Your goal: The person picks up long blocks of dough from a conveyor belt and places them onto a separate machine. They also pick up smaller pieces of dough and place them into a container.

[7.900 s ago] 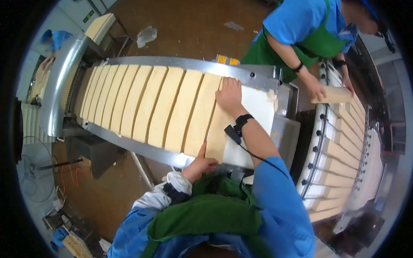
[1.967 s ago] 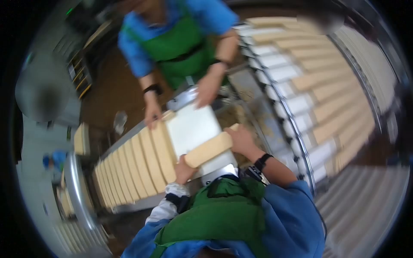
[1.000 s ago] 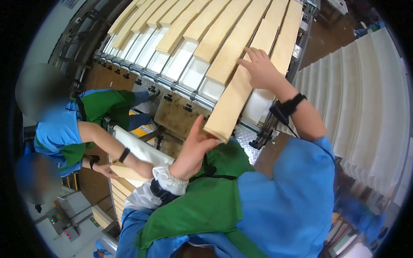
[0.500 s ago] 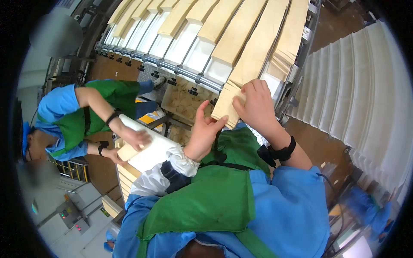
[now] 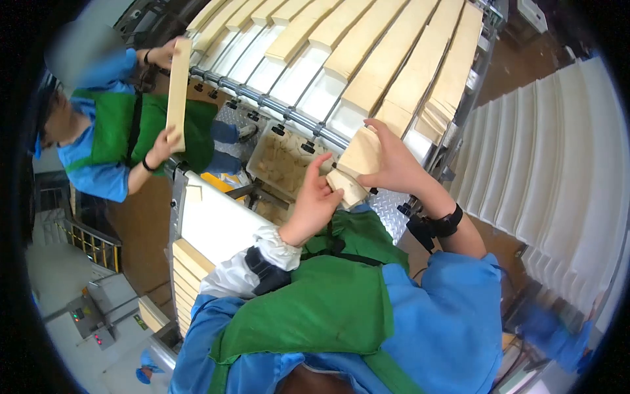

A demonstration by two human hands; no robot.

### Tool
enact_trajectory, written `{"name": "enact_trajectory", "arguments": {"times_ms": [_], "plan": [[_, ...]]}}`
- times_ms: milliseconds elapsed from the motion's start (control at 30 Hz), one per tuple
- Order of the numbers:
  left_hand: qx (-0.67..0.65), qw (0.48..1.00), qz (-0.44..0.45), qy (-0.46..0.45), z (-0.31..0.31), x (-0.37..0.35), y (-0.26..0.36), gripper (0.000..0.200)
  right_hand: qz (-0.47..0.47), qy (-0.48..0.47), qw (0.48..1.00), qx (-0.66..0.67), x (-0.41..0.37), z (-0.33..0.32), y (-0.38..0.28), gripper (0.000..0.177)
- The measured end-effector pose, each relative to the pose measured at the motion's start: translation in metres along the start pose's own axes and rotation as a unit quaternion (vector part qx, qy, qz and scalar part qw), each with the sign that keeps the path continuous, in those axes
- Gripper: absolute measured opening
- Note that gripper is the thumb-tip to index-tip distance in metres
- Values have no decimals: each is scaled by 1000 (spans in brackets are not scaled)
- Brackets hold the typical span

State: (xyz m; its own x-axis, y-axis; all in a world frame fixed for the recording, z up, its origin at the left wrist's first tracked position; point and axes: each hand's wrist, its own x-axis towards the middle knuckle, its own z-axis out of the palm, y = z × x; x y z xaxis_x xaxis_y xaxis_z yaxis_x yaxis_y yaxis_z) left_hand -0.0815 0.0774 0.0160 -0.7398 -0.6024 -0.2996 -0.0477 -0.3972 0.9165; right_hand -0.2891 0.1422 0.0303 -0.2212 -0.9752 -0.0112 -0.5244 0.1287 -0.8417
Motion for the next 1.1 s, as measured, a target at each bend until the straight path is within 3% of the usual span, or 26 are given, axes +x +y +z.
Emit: {"name": "enact_trajectory", "arguments": {"times_ms": [67,200,267,367,467,600,633,733,800,867,933,967,1000,1033,1100], "plan": [[-29,999,16,9,-13,-6,22,73,8,-3,1000,23,17,-6,-22,96],[-37,984,84,152,-54,-17,44,75,-82,69,994,-14,89,9,-32,95],[135,943,127,275,-77,-27,40,76,-113,99,988,-43,134,27,-10,95],[72,930,120,339,-88,-58,50,71,-22,54,991,-118,171,44,15,98],[56,913,107,389,-113,-82,33,63,-16,50,989,-141,178,59,44,98],[91,878,77,463,-124,-104,9,52,28,65,932,-356,168,83,28,102],[96,874,77,470,-125,-109,5,49,-21,84,909,-407,166,89,24,103],[91,875,62,471,-132,-126,-8,46,-9,92,897,-433,173,99,27,107],[82,867,42,489,-136,-140,-15,43,98,73,878,-462,187,95,40,109],[71,857,22,509,-140,-160,-25,42,122,91,862,-484,189,92,43,107],[56,847,3,529,-145,-180,-44,42,106,90,851,-506,191,95,44,103],[41,839,-11,543,-145,-190,-50,42,36,146,853,-499,199,104,58,98],[24,825,-25,565,-145,-203,-58,43,17,116,864,-489,183,109,5,95],[-10,814,-28,580,-145,-214,-70,43,-39,131,857,-496,183,125,-13,94],[-85,786,-33,611,-145,-232,-98,51,-161,93,893,-409,176,170,-65,89]]}}
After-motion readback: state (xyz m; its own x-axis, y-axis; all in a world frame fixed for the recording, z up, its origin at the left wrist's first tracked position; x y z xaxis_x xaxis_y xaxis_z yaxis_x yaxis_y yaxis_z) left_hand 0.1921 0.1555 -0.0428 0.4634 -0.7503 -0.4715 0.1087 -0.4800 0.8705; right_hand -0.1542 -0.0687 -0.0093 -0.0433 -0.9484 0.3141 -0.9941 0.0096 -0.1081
